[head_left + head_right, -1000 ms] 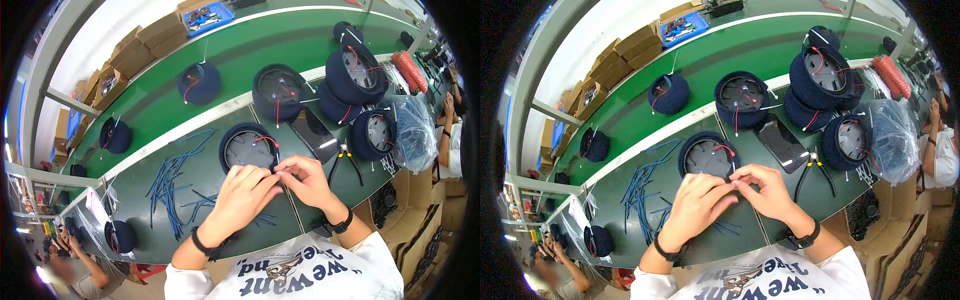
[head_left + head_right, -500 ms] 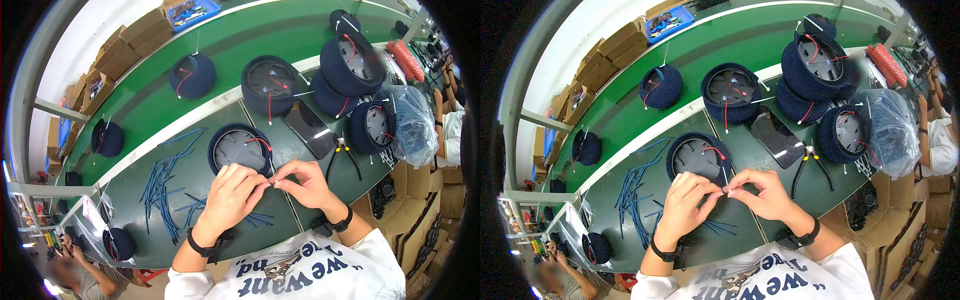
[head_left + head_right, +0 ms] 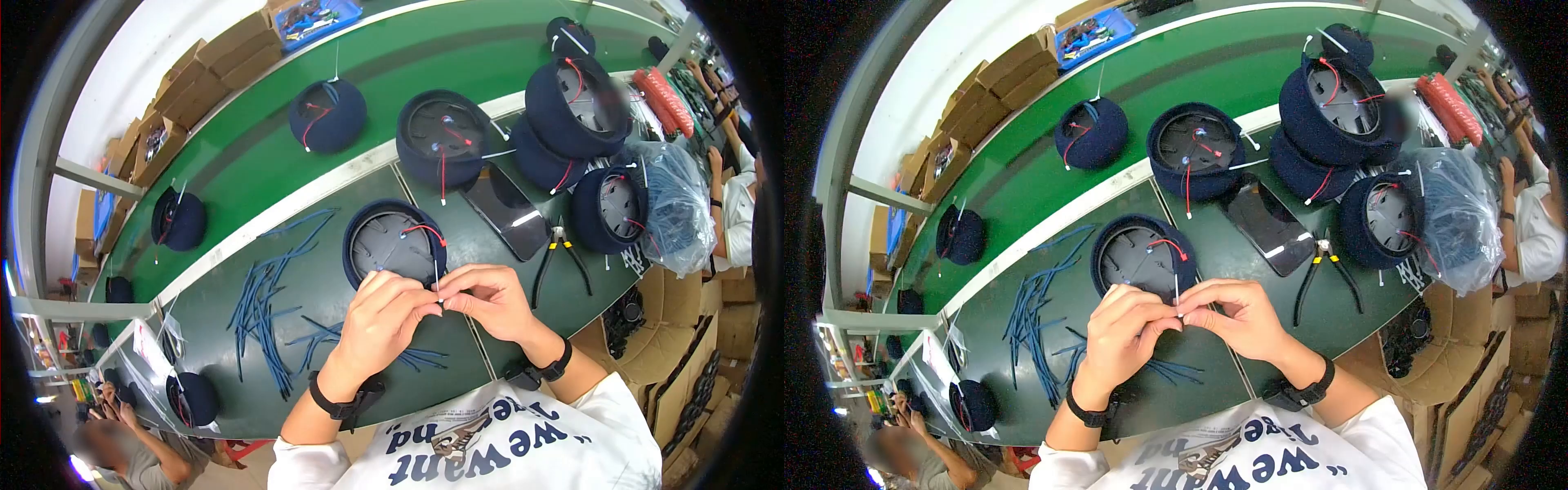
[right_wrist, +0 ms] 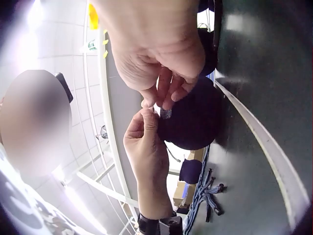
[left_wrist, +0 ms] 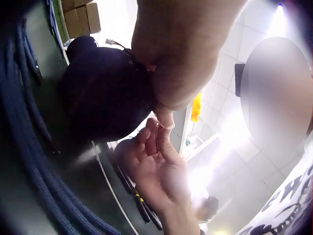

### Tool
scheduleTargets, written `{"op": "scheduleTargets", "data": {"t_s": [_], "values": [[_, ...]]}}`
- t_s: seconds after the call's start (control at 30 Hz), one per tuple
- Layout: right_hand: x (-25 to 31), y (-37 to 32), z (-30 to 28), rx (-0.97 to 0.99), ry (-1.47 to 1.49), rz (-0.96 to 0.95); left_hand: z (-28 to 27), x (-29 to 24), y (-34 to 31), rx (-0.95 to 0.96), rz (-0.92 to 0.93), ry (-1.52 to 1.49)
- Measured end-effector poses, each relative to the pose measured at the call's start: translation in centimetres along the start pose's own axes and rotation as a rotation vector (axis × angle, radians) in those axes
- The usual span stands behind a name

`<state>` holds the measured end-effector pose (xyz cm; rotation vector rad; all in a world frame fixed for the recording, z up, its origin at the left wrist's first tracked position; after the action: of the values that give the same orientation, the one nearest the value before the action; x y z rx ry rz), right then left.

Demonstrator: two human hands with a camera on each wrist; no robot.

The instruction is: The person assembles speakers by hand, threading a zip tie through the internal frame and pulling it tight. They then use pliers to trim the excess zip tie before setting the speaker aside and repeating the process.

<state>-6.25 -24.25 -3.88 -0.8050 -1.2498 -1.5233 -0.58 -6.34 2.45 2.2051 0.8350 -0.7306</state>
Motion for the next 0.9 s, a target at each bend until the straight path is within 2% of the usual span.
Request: {"op": "scheduleTargets", "data": {"t_s": [0.1, 0.27, 0.37, 0.47, 0.53, 0.57, 0.6, 0.63, 0.67, 0.73, 0.77, 0.83, 0.9], "values": [[-0.6, -0.6, 0.4, -0.039, 0.169, 0.128, 0.0, -0.7, 0.4, -0.058, -0.037, -0.091], [-1.5, -0.4, 0.9, -0.054, 0.060, -0.049, 1.1, 0.5, -1.2, -0.118, 0.226, 0.089], [1.2, 0.1, 0.6, -0.024, -0.352, -0.173, -0.9, -2.0, -0.4, -0.094, 0.269, 0.225], [2.1, -0.1, -2.1, -0.108, -0.432, -0.218, -0.9, -1.1, 0.0, -0.129, 0.286, 0.352], [2.6, -0.2, -2.8, -0.035, -0.458, -0.145, -1.3, -0.6, -1.0, -0.206, 0.261, 0.423], [2.6, -0.2, -3.0, 0.036, -0.506, -0.174, -2.1, -1.2, -1.4, -0.246, 0.236, 0.465], [1.7, -0.3, -2.8, -0.037, -0.196, -0.131, -3.3, -1.0, -1.8, -0.292, 0.170, 0.417], [2.3, 0.2, -3.1, -0.003, -0.214, -0.088, -4.9, -0.8, -2.3, -0.357, 0.112, 0.369], [2.6, 0.8, -3.3, -0.064, -0.115, -0.017, -6.9, -0.4, -2.7, -0.341, -0.019, 0.372], [2.6, 1.8, -4.4, -0.106, -0.126, 0.049, -8.9, 1.6, -3.0, -0.281, -0.302, 0.288], [2.6, 2.5, -4.5, -0.043, -0.211, 0.103, -9.0, 3.3, -3.2, -0.128, -0.451, 0.250], [1.9, 3.9, -3.7, 0.127, -0.326, 0.180, -7.2, 5.9, -3.0, -0.011, -0.477, 0.068], [1.9, 5.8, -1.8, 0.323, -0.508, 0.029, -4.5, 6.8, -1.8, 0.103, -0.392, -0.135]]}}
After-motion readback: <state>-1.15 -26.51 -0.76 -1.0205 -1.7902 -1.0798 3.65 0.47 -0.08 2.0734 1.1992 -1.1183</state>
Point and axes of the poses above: each hand's wrist, its own y-axis towards the middle knuckle, its own z-axis out of the palm, x = y × z, the point moved 4 cm from there along y, towards the middle knuckle, and after that the axes turned 11 degrees about -z, right-handed, at the moved point
